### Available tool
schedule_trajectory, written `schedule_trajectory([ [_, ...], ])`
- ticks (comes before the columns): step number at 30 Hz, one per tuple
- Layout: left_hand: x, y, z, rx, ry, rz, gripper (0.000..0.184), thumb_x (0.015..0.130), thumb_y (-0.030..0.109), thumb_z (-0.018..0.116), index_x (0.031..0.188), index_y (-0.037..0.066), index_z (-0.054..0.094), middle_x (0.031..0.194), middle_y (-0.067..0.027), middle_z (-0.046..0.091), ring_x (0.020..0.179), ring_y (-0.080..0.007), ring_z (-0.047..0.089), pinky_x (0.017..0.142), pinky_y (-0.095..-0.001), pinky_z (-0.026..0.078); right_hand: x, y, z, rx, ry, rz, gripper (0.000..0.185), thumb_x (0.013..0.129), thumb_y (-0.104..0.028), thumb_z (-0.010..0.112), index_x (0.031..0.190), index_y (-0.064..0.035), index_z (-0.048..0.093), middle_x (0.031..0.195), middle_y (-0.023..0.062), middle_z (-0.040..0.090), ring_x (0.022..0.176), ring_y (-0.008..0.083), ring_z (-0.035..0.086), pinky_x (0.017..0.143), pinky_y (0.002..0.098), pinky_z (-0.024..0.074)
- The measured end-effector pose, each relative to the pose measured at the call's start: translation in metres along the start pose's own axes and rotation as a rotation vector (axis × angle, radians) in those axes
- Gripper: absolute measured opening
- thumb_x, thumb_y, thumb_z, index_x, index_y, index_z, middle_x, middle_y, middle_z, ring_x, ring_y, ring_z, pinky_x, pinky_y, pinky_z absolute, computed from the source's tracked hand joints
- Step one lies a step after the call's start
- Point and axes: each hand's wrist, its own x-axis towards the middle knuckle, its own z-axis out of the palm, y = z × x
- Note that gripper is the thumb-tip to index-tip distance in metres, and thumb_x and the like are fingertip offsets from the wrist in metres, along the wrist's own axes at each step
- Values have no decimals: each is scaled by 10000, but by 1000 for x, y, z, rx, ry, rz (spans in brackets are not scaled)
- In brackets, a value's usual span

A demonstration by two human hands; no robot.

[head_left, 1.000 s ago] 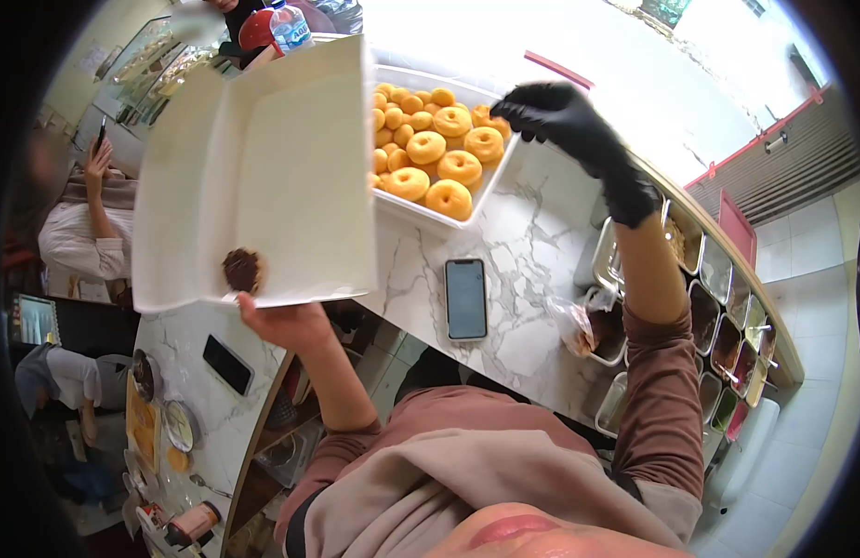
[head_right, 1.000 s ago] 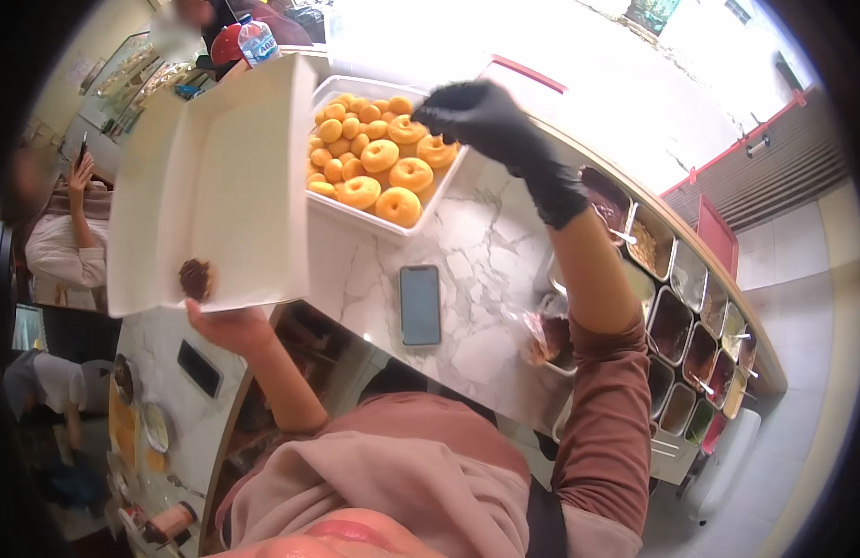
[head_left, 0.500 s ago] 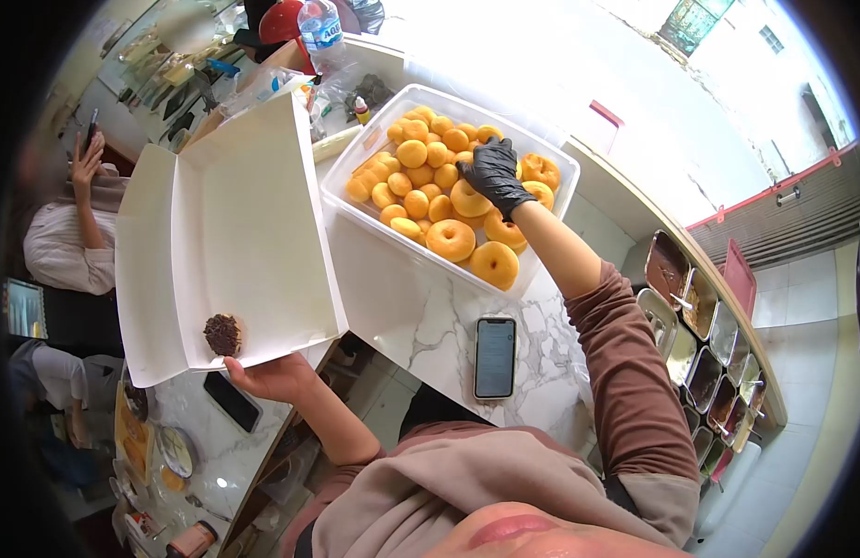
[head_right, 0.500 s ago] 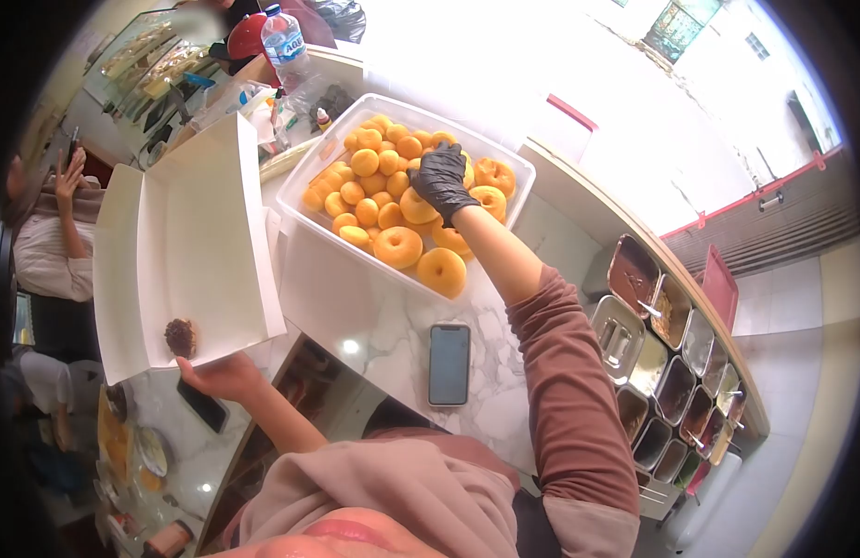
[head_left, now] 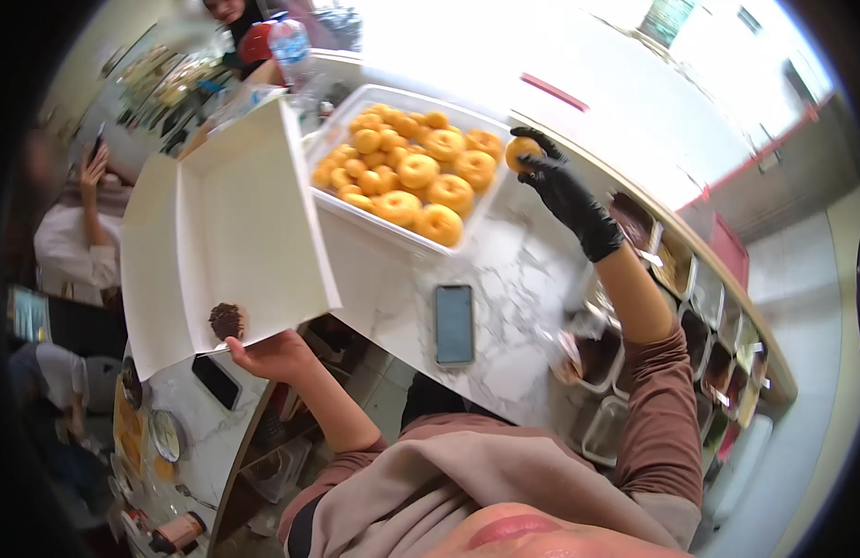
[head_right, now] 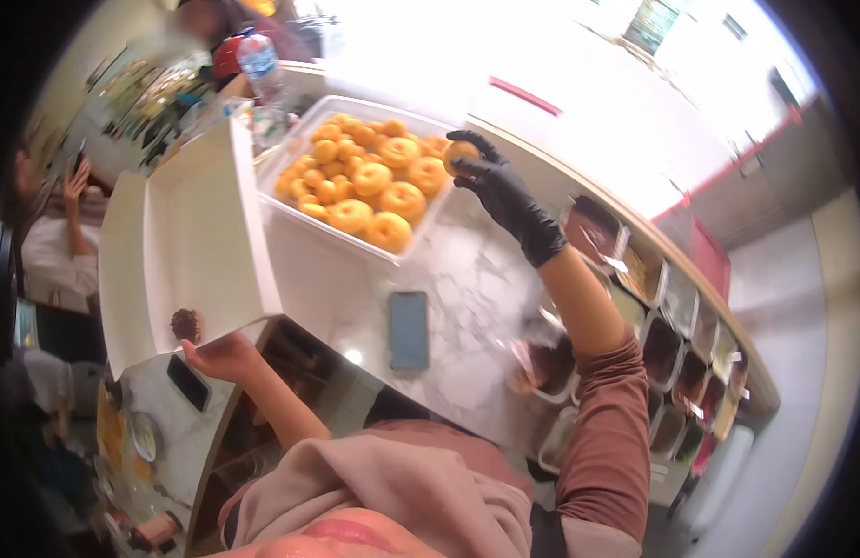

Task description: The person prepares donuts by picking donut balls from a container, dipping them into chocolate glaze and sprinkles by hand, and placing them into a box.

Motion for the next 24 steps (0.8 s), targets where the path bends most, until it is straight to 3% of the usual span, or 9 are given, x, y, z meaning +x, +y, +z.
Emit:
schedule_trajectory([
  [2,-22,0,-4,-20,-37,-26,377,775,209,445,1048,-51,437,1039,-160,502,951,-265,495,833,-370,392,-51,-13,-48,402,-172,76,356,750,-104,513,1091,-31,437,1039,100,485,949,189,489,798,289,418],
  [4,-50,-2,3,-106,-100,-54,380,770,207,448,1042,-59,442,1046,-172,503,954,-272,503,844,-372,398,-106,-8,-98,-220,-76,-218,429,769,-167,536,1131,12,389,1060,113,491,959,207,505,845,322,407],
  [6,-69,-1,-12,-143,-202,-71,431,761,191,474,1099,-66,400,1122,-162,461,1026,-270,457,887,-377,366,-175,-36,-112,375,-151,-67,488,759,-190,573,1147,23,369,1017,98,526,908,194,538,829,313,420],
  [9,-106,-2,-9,-130,-173,-73,443,732,191,496,1084,-66,414,1114,-160,468,1019,-274,463,885,-387,366,-263,-40,-164,37,111,-183,459,747,-120,570,1140,22,380,1054,97,505,920,173,516,851,261,400],
  [10,-120,-3,3,-70,-112,-19,447,725,197,500,1082,-60,417,1114,-159,468,1015,-275,466,884,-390,367,-295,-51,-170,454,42,-145,436,761,-111,545,1145,16,382,1070,104,491,934,180,506,856,261,398],
  [12,-144,-3,18,5,-102,43,446,710,206,510,1074,-39,428,1103,-155,473,992,-276,479,885,-395,365,-335,-41,-220,178,161,-224,418,798,-135,482,1178,-10,362,1064,123,470,936,210,497,835,301,426],
  [17,-165,0,19,-56,-117,23,379,680,153,552,1021,12,464,1059,-150,490,963,-254,495,811,-368,434,-410,-49,-305,-156,526,-25,342,738,-76,566,1060,-3,475,965,77,537,868,154,534,749,259,458],
  [21,-169,1,19,-52,-88,64,374,674,144,563,1012,18,462,1027,-165,494,938,-271,503,807,-377,435,-432,-30,-366,-242,533,-72,339,694,-60,608,1010,-7,497,943,63,540,829,130,536,717,256,465],
  [24,-157,9,8,-69,-124,29,381,671,140,566,1016,21,454,1022,-176,490,930,-276,505,802,-381,437,-436,-12,-406,-616,658,-108,346,623,-42,645,948,-45,526,857,55,559,774,120,538,695,239,454],
])
